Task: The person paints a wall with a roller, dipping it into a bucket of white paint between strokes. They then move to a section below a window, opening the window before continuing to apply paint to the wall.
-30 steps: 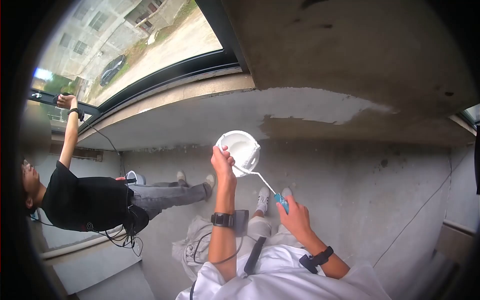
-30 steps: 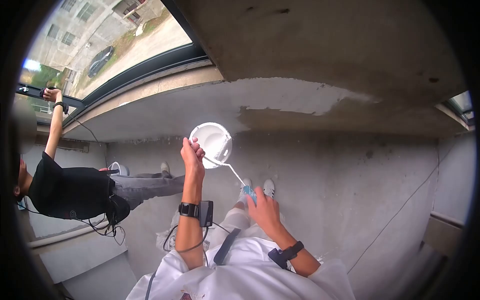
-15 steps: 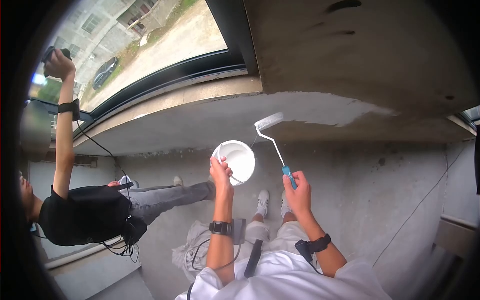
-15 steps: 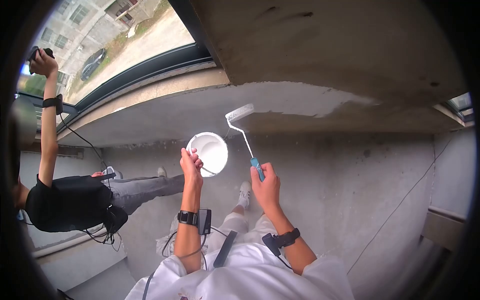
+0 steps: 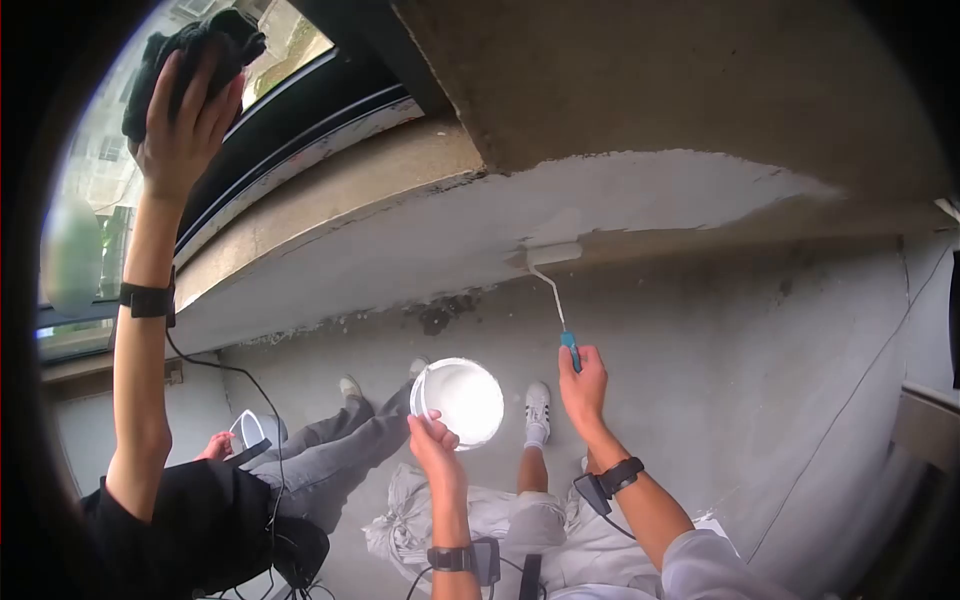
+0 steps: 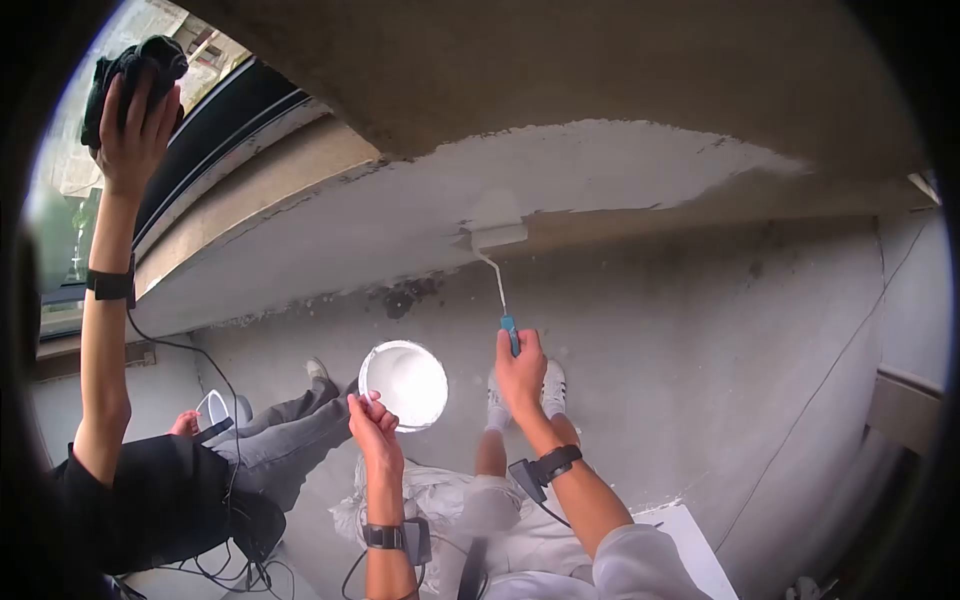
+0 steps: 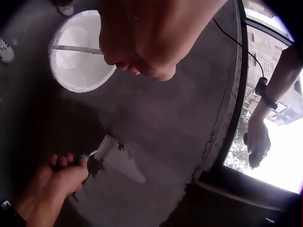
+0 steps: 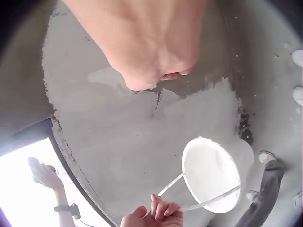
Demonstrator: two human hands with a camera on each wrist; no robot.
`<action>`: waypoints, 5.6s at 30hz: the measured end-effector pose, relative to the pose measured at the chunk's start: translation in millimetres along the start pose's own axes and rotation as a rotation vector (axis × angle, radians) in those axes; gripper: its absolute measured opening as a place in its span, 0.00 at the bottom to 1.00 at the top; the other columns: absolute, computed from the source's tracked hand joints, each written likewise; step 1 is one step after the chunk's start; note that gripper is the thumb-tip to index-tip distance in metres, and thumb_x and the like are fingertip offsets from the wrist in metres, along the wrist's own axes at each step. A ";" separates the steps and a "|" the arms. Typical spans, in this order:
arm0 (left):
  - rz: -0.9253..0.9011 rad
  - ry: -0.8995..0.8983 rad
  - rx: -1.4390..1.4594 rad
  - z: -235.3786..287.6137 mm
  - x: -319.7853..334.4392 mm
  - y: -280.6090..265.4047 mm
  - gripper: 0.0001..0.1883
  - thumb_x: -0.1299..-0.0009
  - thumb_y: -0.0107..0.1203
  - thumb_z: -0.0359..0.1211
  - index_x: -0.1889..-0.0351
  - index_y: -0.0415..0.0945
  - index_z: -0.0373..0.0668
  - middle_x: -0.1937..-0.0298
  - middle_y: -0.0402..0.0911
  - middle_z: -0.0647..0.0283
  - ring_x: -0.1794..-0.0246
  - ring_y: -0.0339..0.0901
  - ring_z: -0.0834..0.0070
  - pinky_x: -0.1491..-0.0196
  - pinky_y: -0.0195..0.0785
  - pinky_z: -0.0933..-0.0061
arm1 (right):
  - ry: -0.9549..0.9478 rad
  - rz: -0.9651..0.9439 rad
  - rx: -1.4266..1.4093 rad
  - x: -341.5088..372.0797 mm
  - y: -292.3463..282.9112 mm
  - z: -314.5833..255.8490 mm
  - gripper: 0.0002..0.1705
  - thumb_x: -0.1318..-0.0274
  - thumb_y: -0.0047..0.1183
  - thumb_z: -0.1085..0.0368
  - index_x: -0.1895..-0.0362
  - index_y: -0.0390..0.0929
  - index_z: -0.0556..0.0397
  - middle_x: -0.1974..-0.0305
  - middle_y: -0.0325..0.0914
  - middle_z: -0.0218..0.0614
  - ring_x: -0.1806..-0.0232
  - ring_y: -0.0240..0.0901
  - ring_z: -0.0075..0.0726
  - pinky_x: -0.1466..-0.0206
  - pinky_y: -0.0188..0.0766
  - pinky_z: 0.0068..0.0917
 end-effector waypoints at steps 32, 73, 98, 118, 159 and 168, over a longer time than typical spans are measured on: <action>0.057 0.062 0.137 19.1 69.1 -60.2 0.19 0.24 0.38 0.45 0.63 0.69 0.39 0.80 0.57 0.77 0.83 0.51 0.89 0.80 0.44 0.83 | -0.035 -0.145 -0.226 22.4 -153.9 -141.3 0.17 0.34 0.48 0.56 0.69 0.71 0.57 0.82 0.69 0.26 0.82 0.62 0.19 0.79 0.57 0.23; 0.227 -0.044 0.132 40.3 52.8 -135.0 0.19 0.23 0.38 0.48 0.65 0.69 0.43 0.82 0.54 0.78 0.85 0.51 0.86 0.78 0.47 0.81 | 0.402 -0.593 -0.091 -85.3 9.8 -95.4 0.15 0.38 0.49 0.59 0.74 0.69 0.57 0.82 0.66 0.29 0.88 0.50 0.15 0.87 0.43 0.19; 0.050 -0.031 0.132 21.9 90.7 -181.6 0.20 0.23 0.39 0.49 0.66 0.70 0.43 0.84 0.52 0.80 0.86 0.48 0.89 0.81 0.44 0.83 | 0.179 -0.538 -0.258 22.0 -93.5 -171.8 0.17 0.34 0.50 0.54 0.68 0.70 0.54 0.83 0.64 0.23 0.90 0.50 0.11 0.88 0.44 0.15; 0.253 -0.121 0.232 13.8 81.1 -154.8 0.20 0.23 0.40 0.50 0.65 0.69 0.44 0.82 0.53 0.78 0.84 0.51 0.86 0.76 0.48 0.80 | 0.549 -0.560 -0.196 -62.0 92.1 -79.7 0.14 0.40 0.51 0.60 0.75 0.66 0.54 0.82 0.64 0.28 0.87 0.53 0.16 0.87 0.45 0.19; 0.278 0.037 0.234 -8.3 158.2 -139.8 0.19 0.23 0.41 0.48 0.67 0.70 0.43 0.83 0.52 0.80 0.87 0.48 0.89 0.80 0.45 0.83 | -0.217 -0.331 0.095 -76.3 -125.2 0.6 0.17 0.41 0.56 0.53 0.70 0.71 0.54 0.86 0.66 0.25 0.84 0.58 0.19 0.80 0.53 0.28; 0.342 0.086 0.323 14.9 148.3 -128.6 0.18 0.24 0.43 0.46 0.65 0.70 0.42 0.82 0.59 0.77 0.85 0.52 0.89 0.81 0.45 0.85 | -0.223 -0.478 -0.046 -51.3 -17.7 -32.7 0.18 0.39 0.56 0.53 0.69 0.68 0.54 0.84 0.66 0.24 0.81 0.57 0.17 0.78 0.54 0.25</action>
Point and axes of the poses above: each hand's wrist, its own x-axis away from the middle knuckle, its own y-axis out of the palm, z = x × y, the point moved 3 cm from there along -x, towards the middle knuckle
